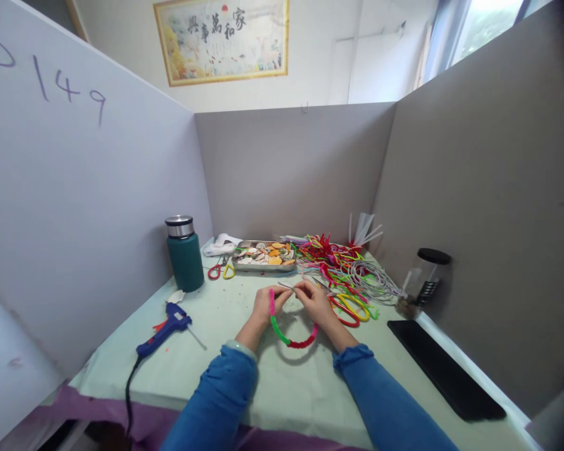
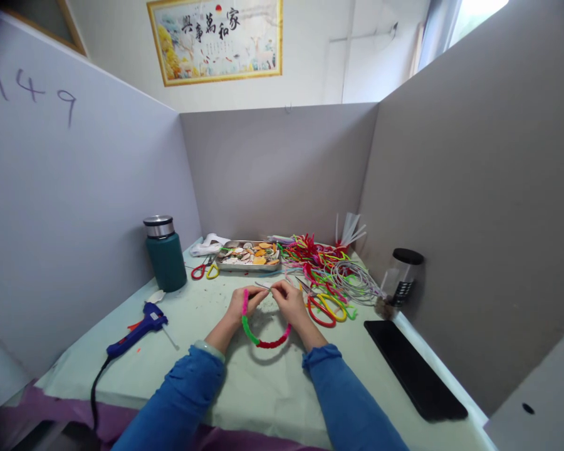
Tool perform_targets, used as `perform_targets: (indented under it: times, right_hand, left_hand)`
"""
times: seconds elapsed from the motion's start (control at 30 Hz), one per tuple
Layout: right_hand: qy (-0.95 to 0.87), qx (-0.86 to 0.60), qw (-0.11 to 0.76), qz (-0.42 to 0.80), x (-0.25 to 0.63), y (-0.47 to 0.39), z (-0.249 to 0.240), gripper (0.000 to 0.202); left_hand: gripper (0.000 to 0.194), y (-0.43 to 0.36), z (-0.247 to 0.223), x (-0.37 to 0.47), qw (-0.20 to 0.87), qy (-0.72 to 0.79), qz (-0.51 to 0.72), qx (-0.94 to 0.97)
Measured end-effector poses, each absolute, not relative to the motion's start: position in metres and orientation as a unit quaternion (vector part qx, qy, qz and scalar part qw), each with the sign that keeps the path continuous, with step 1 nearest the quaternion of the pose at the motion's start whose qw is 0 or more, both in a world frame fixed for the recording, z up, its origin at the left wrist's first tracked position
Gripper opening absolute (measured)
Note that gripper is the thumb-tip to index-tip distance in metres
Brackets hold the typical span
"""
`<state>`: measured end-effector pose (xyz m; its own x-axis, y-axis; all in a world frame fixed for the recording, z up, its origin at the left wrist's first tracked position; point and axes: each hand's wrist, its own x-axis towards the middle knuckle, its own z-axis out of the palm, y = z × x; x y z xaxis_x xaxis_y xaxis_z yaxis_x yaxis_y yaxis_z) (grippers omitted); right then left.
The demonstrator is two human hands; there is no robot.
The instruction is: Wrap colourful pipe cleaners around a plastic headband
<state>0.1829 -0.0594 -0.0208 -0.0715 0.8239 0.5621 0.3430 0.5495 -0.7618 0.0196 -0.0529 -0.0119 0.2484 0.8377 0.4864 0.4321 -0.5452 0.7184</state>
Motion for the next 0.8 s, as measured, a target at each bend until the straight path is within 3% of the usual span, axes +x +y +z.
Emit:
perform_targets:
  times: [0.27, 0.67, 0.8]
  right_hand:
    - [-0.697, -0.421, 0.534, 0.227, 0.185, -0.056, -0.022, 0.015]
    - [-0.683, -0.439, 0.537, 0.231, 0.188, -0.060, -0.016, 0.015]
    - [-0.701, -0.442, 0.527, 0.189, 0.186, -0.062, -0.017, 0.014]
  left_hand:
    - [0.023, -0.054, -0.009, 0.018, 0.201, 0.430, 0.422, 0.772]
    - [0.016, -0.050, -0.005, 0.001, -0.006, 0.521, 0.455, 0.722]
    - [0.017, -0.047, -0.006, -0.002, 0.059, 0.587, 0.453, 0.669]
